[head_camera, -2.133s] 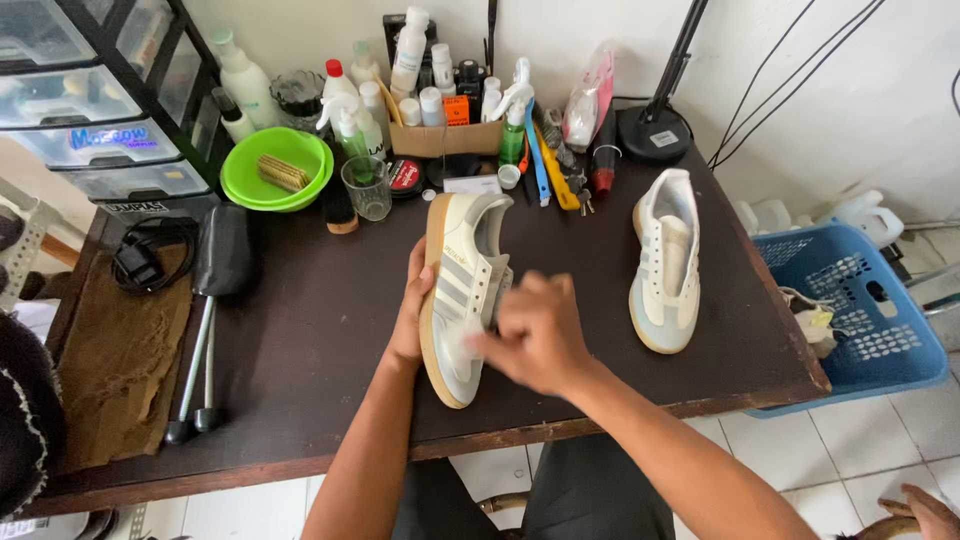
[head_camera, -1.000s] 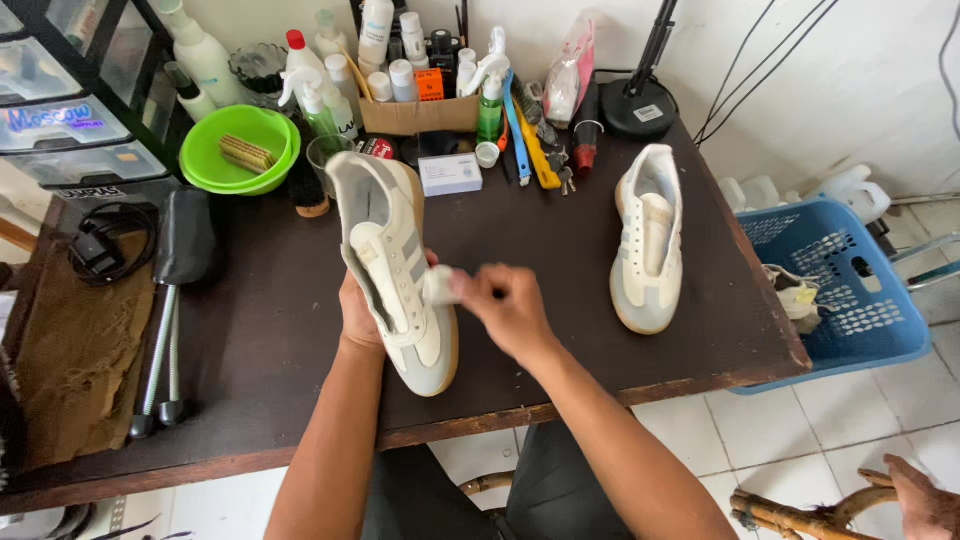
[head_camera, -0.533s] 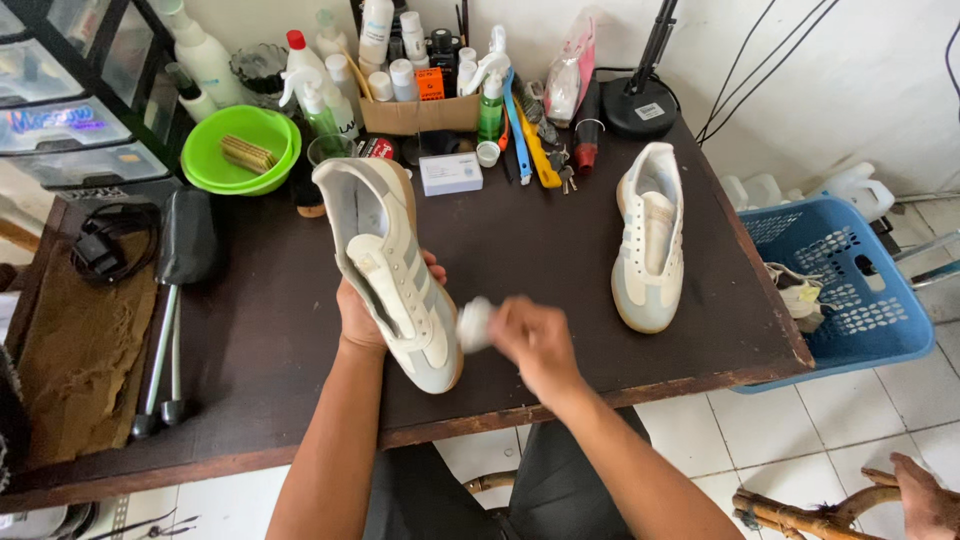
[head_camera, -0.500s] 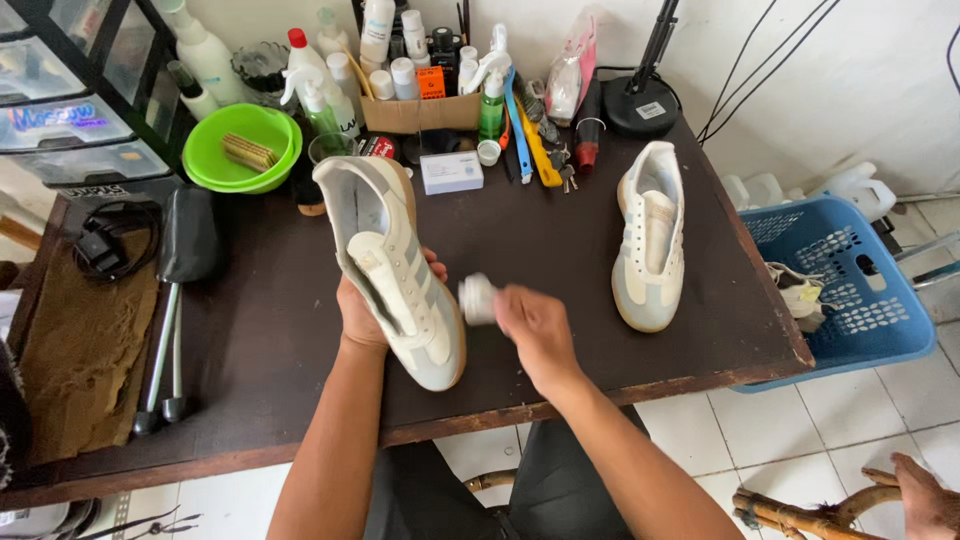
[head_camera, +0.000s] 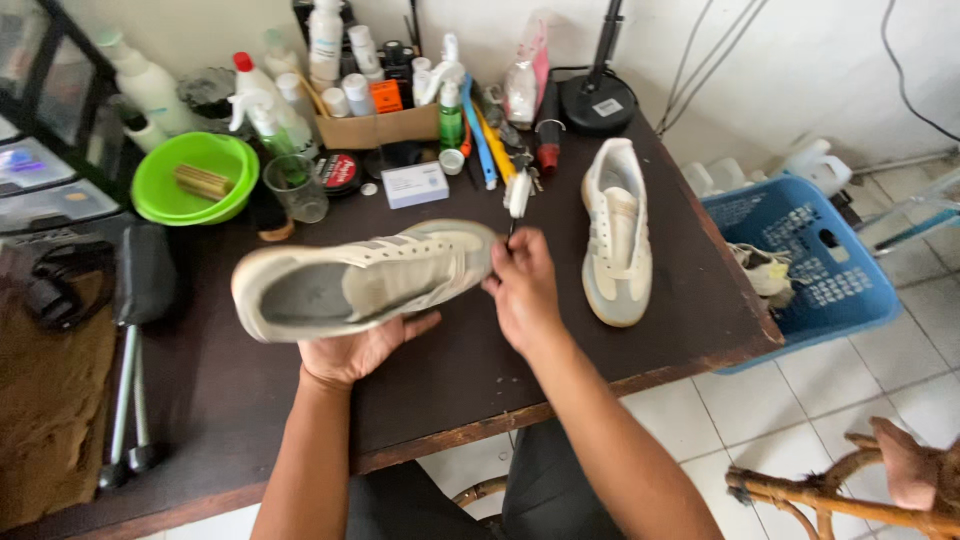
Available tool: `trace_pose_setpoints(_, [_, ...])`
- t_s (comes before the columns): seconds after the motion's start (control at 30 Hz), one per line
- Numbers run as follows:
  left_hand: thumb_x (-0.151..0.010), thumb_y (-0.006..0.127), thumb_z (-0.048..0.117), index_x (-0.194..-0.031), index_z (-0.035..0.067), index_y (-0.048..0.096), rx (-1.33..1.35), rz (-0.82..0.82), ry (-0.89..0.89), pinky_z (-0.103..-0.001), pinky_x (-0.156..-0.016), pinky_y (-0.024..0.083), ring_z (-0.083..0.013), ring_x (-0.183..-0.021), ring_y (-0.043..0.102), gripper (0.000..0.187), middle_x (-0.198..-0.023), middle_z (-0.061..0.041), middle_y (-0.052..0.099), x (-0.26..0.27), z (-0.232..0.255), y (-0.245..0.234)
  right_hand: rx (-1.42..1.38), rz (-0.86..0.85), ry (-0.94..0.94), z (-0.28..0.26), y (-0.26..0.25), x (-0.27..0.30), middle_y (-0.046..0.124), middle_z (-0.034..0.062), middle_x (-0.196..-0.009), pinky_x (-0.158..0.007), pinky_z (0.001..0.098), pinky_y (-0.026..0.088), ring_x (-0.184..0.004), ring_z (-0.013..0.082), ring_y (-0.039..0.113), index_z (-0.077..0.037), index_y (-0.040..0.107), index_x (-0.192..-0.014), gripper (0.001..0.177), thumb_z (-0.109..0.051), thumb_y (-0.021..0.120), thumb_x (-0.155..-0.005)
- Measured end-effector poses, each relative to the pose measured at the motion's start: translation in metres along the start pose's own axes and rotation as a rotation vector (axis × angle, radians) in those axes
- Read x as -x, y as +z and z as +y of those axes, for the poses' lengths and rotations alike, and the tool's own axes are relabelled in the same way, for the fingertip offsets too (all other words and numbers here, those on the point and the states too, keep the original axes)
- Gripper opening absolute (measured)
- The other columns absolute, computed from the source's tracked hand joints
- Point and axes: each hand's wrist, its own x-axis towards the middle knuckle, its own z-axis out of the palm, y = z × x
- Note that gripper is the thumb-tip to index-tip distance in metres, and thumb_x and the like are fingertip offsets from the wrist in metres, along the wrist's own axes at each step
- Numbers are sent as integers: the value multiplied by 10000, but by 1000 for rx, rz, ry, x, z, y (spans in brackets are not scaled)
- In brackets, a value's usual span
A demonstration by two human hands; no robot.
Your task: The person cleans a white sneaker using a small white applicator, rubbing it along the side and toe areas. They then use a brown cloth to wipe the shoe before resuming the application with the white tool.
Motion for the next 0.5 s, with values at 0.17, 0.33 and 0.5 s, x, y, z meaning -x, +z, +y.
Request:
trace_pose_setpoints(0.17, [-910, 550, 518, -1396, 77, 423, -8, 138, -62, -733, -927, 438, -572, -1211, 474, 669, -1370, -330, 498, -2, -25, 25, 103, -160, -119, 4, -26, -44, 593, -60, -935, -605, 160, 412, -764, 53, 555, -188, 515, -1002, 193, -111, 692, -992])
trace_pose_setpoints(0.33, [-908, 711, 257, -1536, 22, 378, -558, 134, 170, -489, -1198, 335, -329, -1380, 496, 748, -1550, -216, 449, 34, -42, 21, 197, -546, -136, 13, -33, -43, 632, 59, -1075, -828, 232, 433, -965, 105, 555, -163, 499, -955, 201, -133, 697, -975])
trace_pose_setpoints(0.5, [-949, 446, 628, -1612, 170, 170, -663, 63, 76, -561, -1005, 515, -316, -1107, 642, 852, -1253, -248, 589, -16, -45, -27, 511, -499, -358, 26, -12, -37, 669, 64, -1160, -1047, 348, 447, -1176, 178, 594, -90, 625, -899, 172, -14, 780, -887])
